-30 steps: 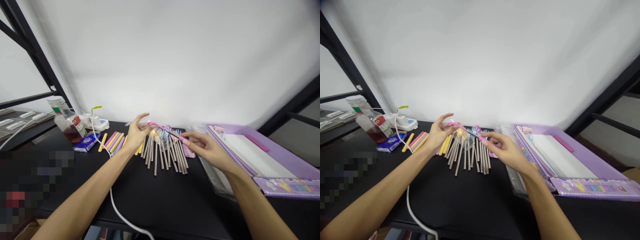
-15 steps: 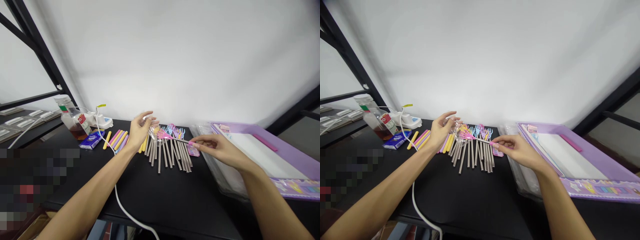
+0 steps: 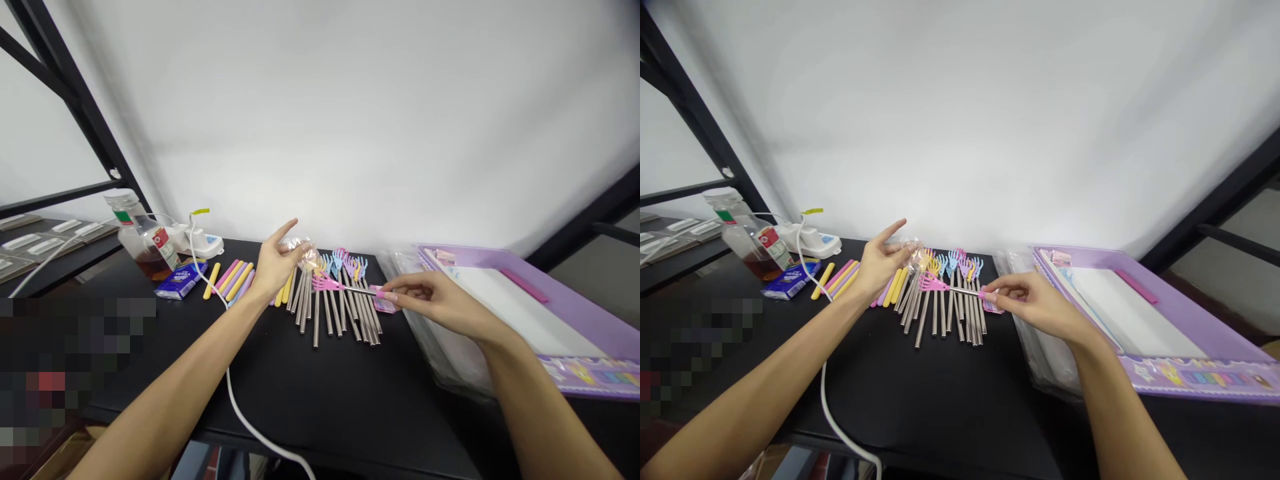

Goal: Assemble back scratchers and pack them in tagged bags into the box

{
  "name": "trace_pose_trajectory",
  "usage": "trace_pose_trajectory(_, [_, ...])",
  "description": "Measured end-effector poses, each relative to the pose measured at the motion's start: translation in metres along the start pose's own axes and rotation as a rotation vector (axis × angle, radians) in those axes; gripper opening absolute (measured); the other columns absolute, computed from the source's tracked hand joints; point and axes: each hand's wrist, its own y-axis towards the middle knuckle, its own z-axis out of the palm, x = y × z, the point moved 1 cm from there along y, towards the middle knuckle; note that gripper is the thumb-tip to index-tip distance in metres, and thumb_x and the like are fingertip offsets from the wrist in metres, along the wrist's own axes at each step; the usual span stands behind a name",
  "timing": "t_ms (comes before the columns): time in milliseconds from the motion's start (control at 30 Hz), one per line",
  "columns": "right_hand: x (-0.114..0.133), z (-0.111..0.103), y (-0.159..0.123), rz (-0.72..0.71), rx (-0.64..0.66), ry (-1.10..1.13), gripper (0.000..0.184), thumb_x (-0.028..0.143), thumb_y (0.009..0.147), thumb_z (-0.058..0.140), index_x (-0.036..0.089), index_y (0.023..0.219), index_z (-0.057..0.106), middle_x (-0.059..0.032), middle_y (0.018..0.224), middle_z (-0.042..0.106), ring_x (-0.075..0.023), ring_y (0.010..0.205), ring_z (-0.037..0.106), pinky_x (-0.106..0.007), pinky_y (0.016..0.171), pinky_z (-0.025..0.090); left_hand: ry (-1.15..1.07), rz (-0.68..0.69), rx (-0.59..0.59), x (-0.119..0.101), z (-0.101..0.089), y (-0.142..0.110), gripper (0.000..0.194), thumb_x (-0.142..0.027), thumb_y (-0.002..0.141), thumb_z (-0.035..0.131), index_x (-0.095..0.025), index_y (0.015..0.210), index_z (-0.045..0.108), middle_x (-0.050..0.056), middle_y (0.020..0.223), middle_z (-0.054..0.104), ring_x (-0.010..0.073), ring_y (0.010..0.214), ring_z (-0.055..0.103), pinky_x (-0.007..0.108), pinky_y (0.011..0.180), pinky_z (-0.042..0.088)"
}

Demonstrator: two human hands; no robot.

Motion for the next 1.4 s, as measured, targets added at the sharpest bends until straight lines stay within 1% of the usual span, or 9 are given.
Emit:
trace_pose_trajectory(167, [0.001,0.001,0.000,0.023,0.008,0.009,0.040,0.057,0.081,0.071,0.020,0.093,0.082,-0.0061,0.074,0.075,-0.0205,0.068,0.065,-0.032,0.062,0.050,-0.046,-0.060,0.028,-0.005,0.005,-0.005,0.073,-0.020,0.077,0.082,-0.015,0.144,0.053,0.006,0.083,0.079,0.0223,0.087,0.076,0.040,0.089,0.062])
trace_pose_trajectory(367, [0.000,0.000,0.001,0.016,-0.055,0.027,0.036,0.055,0.083,0.072,0.023,0.096,0.083,-0.0075,0.095,0.080,-0.0266,0.088,0.073,-0.036,0.078,0.056,-0.043,-0.068,0.027,0.003,0.008,-0.007,0.068,-0.022,0.077,0.083,-0.015,0.140,0.058,0.005,0.078,0.078,0.0239,0.086,0.077,0.042,0.090,0.063])
trace_pose_trajectory(467, [0.000,0.001,0.002,0.006,-0.074,0.037,0.037,0.055,0.084,0.072,0.022,0.097,0.082,-0.0080,0.097,0.080,-0.0280,0.091,0.072,-0.037,0.079,0.056,-0.110,-0.089,-0.003,0.006,0.010,-0.007,0.067,-0.021,0.078,0.082,-0.013,0.140,0.057,0.007,0.083,0.079,0.0239,0.092,0.076,0.042,0.092,0.062])
trace_pose_trajectory(633, [0.001,0.006,0.005,-0.023,-0.196,0.051,0.036,0.055,0.083,0.072,0.021,0.094,0.081,-0.0081,0.096,0.079,-0.0275,0.091,0.072,-0.037,0.079,0.056,-0.226,-0.124,-0.034,0.007,0.014,-0.009,0.074,-0.020,0.077,0.083,-0.012,0.143,0.052,0.006,0.084,0.078,0.0220,0.097,0.075,0.037,0.092,0.060])
trace_pose_trajectory(833, [0.000,0.010,0.009,-0.018,-0.234,0.130,0.038,0.056,0.079,0.076,0.020,0.091,0.080,-0.0091,0.092,0.078,-0.0264,0.086,0.071,-0.036,0.074,0.054,-0.134,-0.077,0.017,0.011,0.016,-0.011,0.054,-0.033,0.074,0.084,-0.015,0.122,0.069,0.004,0.080,0.075,0.0163,0.081,0.071,0.027,0.076,0.058])
trace_pose_trajectory(1000, [0.000,0.005,0.007,0.060,-0.248,0.212,0.043,0.058,0.072,0.080,0.018,0.087,0.079,-0.0106,0.088,0.077,-0.0236,0.079,0.069,-0.033,0.069,0.051,-0.123,-0.045,0.039,0.011,0.015,-0.009,0.046,-0.043,0.072,0.085,-0.015,0.107,0.073,0.008,0.087,0.076,0.0192,0.086,0.071,0.025,0.071,0.057])
trace_pose_trajectory(1100, [-0.001,0.002,0.005,0.076,-0.242,0.231,0.045,0.059,0.073,0.079,0.017,0.086,0.078,-0.0095,0.079,0.075,-0.0175,0.067,0.063,-0.029,0.058,0.044,-0.127,-0.067,0.007,0.010,0.013,-0.008,0.048,-0.045,0.069,0.086,-0.014,0.104,0.073,0.010,0.092,0.076,0.0218,0.093,0.073,0.025,0.070,0.057])
trace_pose_trajectory(1233, [-0.003,0.000,0.003,0.108,-0.181,0.233,0.049,0.062,0.080,0.071,0.014,0.091,0.076,-0.0071,0.064,0.069,-0.0091,0.048,0.039,-0.027,0.045,0.023,-0.116,-0.084,-0.002,0.008,0.011,-0.006,0.049,-0.046,0.067,0.087,-0.014,0.102,0.073,0.011,0.096,0.077,0.0236,0.097,0.073,0.026,0.071,0.059])
trace_pose_trajectory(1400, [-0.005,-0.003,0.003,0.117,-0.146,0.258,0.048,0.060,0.082,0.071,0.013,0.090,0.076,-0.0087,0.068,0.070,-0.0075,0.048,0.034,-0.027,0.046,0.023,-0.084,-0.073,0.004,0.007,0.010,-0.005,0.049,-0.046,0.070,0.085,-0.015,0.105,0.073,0.011,0.098,0.077,0.0253,0.099,0.074,0.026,0.069,0.059])
